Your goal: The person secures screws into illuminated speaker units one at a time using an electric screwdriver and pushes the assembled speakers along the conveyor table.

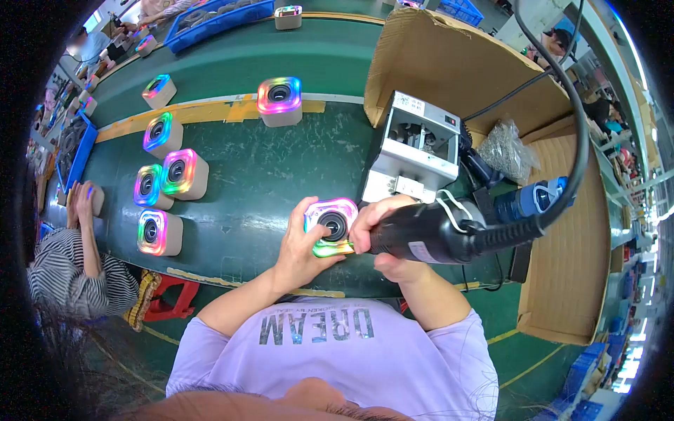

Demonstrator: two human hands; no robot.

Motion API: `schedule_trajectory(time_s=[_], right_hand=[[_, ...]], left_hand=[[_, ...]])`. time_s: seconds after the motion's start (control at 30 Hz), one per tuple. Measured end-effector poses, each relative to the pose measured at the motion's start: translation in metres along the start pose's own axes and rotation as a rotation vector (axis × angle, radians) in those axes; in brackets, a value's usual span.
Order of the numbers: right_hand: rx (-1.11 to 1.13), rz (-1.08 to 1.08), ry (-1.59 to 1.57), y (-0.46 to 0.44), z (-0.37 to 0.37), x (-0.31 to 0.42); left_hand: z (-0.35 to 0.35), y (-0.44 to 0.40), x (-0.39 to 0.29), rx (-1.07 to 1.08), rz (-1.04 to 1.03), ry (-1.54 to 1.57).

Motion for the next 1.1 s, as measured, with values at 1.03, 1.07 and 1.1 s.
schedule_trajectory(time_s=[1.03, 1.07, 1.1], right_hand=[[-0.187, -0.355, 0.140, 0.045, 0.008, -0.048], [-0.199, -0.333, 0.113, 0.047, 0.010, -0.050], [-0.215, -0.337, 0.131, 0.047, 0.015, -0.048]], left_hand=[[0.200, -0.020, 0.073, -0.352, 0.591, -1.264], [0.199, -0.019, 0.073, -0.356, 0.591, -1.244], [0.196, -0.017, 0.073, -0.355, 0.590, -1.219]])
Point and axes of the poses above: each hand's wrist, its own y-axis away from the middle knuckle, its own z-axis out of the back of the hand, x = y × z, the point moved 6 cm from there along -y, towards the middle knuckle, and after that the axes turned 9 degrees about y, right-handed, at the moved point
